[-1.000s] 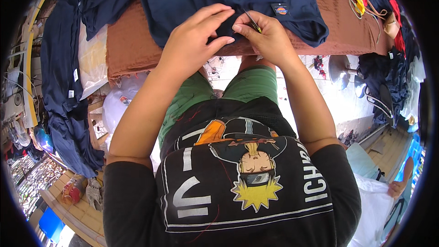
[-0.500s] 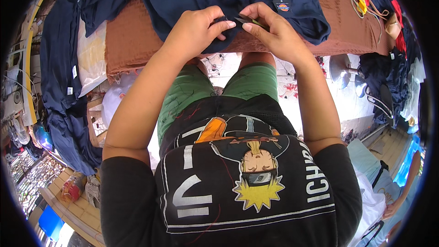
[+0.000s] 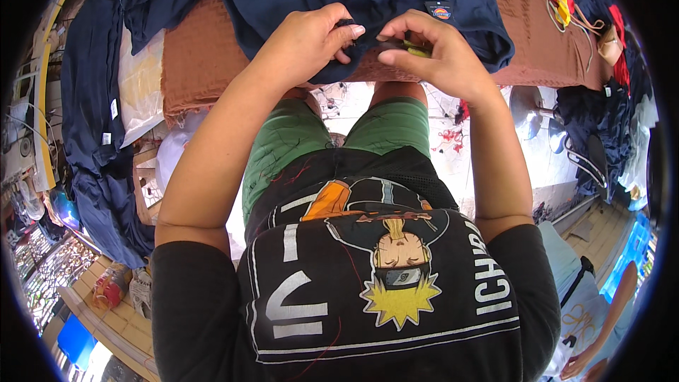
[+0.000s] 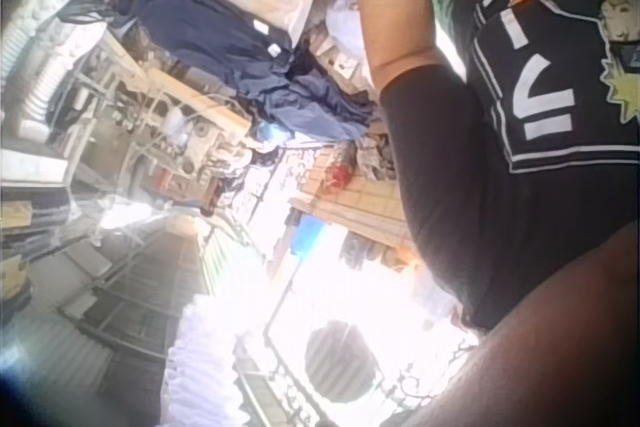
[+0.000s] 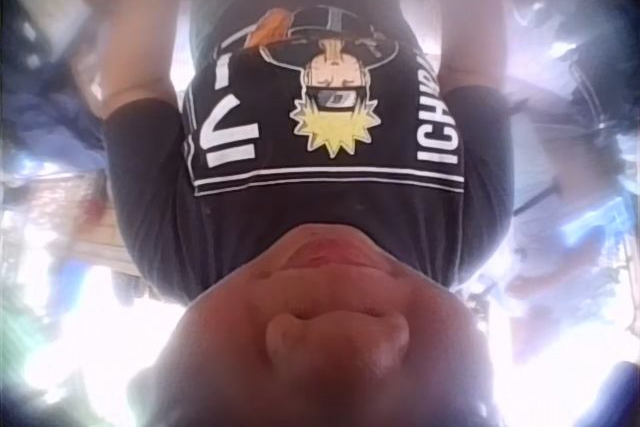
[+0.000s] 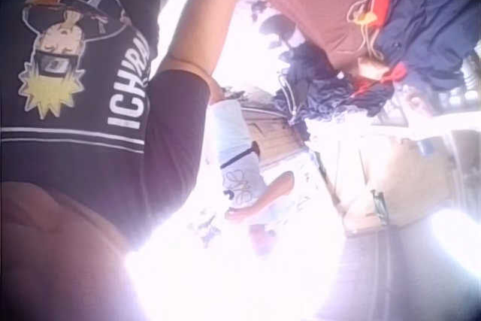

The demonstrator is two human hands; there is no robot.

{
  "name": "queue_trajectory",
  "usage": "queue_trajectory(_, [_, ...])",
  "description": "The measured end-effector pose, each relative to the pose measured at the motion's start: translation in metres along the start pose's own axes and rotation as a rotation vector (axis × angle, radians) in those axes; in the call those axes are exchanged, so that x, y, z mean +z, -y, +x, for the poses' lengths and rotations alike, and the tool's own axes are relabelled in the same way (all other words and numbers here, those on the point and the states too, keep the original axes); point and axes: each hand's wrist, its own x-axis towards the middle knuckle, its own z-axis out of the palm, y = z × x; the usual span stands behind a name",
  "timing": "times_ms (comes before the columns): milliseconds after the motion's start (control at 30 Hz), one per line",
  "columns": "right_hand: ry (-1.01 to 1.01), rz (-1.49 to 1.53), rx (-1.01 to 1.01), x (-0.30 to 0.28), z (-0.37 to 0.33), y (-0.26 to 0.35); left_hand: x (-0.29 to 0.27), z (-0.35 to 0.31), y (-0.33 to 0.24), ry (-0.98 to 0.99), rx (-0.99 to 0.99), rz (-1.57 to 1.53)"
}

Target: The person trims threads from dark blue shirts using snips and then places the shirts into a large white plastic bag.

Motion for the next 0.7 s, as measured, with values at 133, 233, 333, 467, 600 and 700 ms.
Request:
queue_trajectory(133, [-0.163,-0.063,-0.078,0.025,0.007,-0.007,0.001,0.002,0.001,0.003,-0.002,0.006])
queue_trajectory(233, [-0.240,-0.054,-0.035,0.032,0.011,-0.013,0.001,0.001,0.002,0.032,-0.009,-0.047])
queue_trajectory(333, [-0.250,0.017,0.080,0.030,0.011,-0.014,0.003,-0.006,0.004,0.048,0.030,-0.128])
queue_trajectory(467, [-0.268,0.026,0.045,0.027,0.012,-0.017,0.011,-0.009,0.001,0.020,0.158,0.004])
queue_trajectory(600, [-0.292,0.013,0.007,0.025,0.012,-0.017,0.014,-0.009,0.002,-0.028,0.241,0.154])
queue_trajectory(700, [-0.262,0.140,-0.020,0.023,0.010,-0.019,0.014,-0.009,0.004,-0.025,0.237,0.232])
